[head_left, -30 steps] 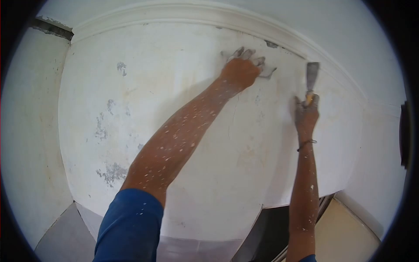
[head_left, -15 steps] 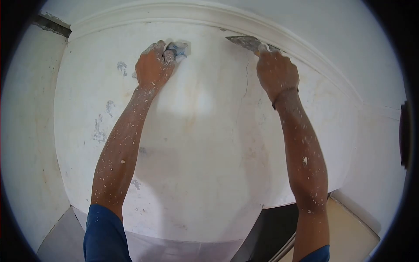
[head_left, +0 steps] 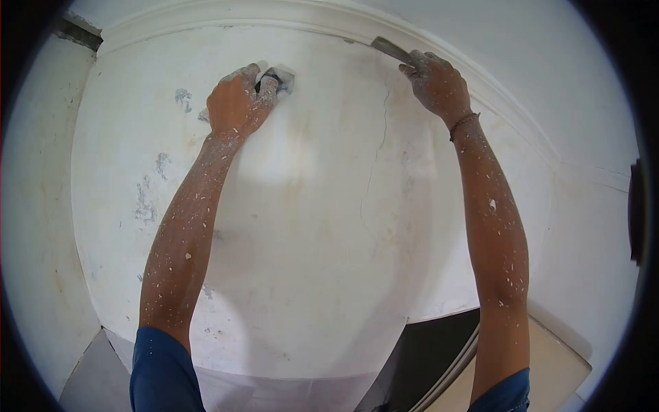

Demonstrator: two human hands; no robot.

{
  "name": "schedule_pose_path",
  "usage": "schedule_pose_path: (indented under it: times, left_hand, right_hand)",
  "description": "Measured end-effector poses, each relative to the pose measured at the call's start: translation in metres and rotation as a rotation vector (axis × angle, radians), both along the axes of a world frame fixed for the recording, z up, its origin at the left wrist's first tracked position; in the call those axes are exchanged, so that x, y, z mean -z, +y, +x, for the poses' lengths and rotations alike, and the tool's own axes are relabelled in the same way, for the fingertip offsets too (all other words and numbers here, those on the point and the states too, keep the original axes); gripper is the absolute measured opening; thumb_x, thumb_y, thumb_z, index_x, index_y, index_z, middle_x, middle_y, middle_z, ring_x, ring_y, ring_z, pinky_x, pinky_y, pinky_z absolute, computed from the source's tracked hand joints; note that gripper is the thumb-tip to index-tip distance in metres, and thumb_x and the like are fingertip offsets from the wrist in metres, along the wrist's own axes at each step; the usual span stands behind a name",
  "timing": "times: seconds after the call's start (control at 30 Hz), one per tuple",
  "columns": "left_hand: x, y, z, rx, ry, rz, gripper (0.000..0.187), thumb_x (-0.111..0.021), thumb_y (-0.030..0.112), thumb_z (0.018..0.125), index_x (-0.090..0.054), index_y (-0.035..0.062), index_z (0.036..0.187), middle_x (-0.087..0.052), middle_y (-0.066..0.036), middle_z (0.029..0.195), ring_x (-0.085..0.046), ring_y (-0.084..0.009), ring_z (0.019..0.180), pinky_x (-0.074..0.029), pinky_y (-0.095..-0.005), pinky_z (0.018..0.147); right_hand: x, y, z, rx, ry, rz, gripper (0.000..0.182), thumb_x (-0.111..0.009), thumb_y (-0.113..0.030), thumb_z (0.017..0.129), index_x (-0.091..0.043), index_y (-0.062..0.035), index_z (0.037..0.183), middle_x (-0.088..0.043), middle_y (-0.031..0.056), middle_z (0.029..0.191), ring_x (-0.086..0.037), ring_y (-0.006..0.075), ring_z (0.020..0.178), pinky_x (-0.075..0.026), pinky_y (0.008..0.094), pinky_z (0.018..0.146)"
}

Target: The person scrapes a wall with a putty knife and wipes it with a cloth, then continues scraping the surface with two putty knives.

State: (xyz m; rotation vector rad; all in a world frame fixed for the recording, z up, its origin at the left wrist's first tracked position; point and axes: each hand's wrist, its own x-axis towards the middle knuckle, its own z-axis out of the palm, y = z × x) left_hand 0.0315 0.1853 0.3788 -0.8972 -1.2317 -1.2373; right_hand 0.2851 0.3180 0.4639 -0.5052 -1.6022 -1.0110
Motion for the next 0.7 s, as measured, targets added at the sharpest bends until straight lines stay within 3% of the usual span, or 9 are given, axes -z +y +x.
schedule_pose_path:
  times: [0.1,0.17,0.37,0.5,0.7]
  left_hand:
    - [-0.002,-0.001,0.0,0.011,-0.001,-0.025,0.033,-0.049,0.032,0.083,-0.061,0.0055,0.1,-0.063,-0.017,0.093,-0.058,-0.036,0.087,-0.045,-0.0434,0.078]
    - [0.0,0.003,0.001,-0.016,0.012,0.013,0.033,-0.049,0.031,0.083,-0.061,0.0058,0.1,-0.063,-0.017,0.093,-0.058,-0.0358,0.088,-0.045,-0.0436,0.077]
    - [-0.002,0.002,-0.002,-0.083,0.008,-0.011,0.039,-0.049,0.033,0.081,-0.059,0.0047,0.107,-0.064,-0.017,0.09,-0.062,-0.0329,0.083,-0.048,-0.0417,0.075]
    - [0.001,0.007,-0.004,-0.068,0.052,0.075,0.032,-0.049,0.032,0.082,-0.059,0.0084,0.102,-0.063,-0.016,0.09,-0.058,-0.0353,0.085,-0.045,-0.0438,0.077]
    - [-0.001,0.0,0.001,-0.052,-0.01,-0.026,0.033,-0.049,0.031,0.082,-0.06,0.007,0.103,-0.063,-0.017,0.09,-0.059,-0.0354,0.087,-0.046,-0.0434,0.078]
  right_hand:
    - [-0.01,0.028,-0.005,-0.024,0.061,0.071,0.026,-0.052,-0.019,0.082,-0.058,-0.0157,0.107,-0.058,0.0062,0.102,-0.06,0.0295,0.087,-0.051,0.0405,0.075]
    - [-0.02,0.05,-0.013,-0.243,0.039,0.226,0.019,-0.052,-0.014,0.084,-0.062,-0.0115,0.099,-0.058,0.0072,0.095,-0.058,0.0304,0.084,-0.049,0.0396,0.071]
    - [-0.024,0.048,-0.016,-0.329,-0.005,0.272,0.022,-0.049,-0.007,0.082,-0.062,-0.0135,0.099,-0.057,0.0055,0.095,-0.057,0.0289,0.085,-0.048,0.0381,0.072]
    - [-0.027,0.049,-0.015,-0.293,-0.049,0.354,0.024,-0.048,-0.008,0.079,-0.061,-0.0134,0.099,-0.056,0.0053,0.097,-0.057,0.028,0.089,-0.049,0.0396,0.076]
    - [-0.03,0.06,-0.024,-0.242,-0.011,0.446,0.021,-0.05,-0.006,0.08,-0.057,-0.0105,0.099,-0.057,0.008,0.096,-0.055,0.031,0.089,-0.046,0.0403,0.074]
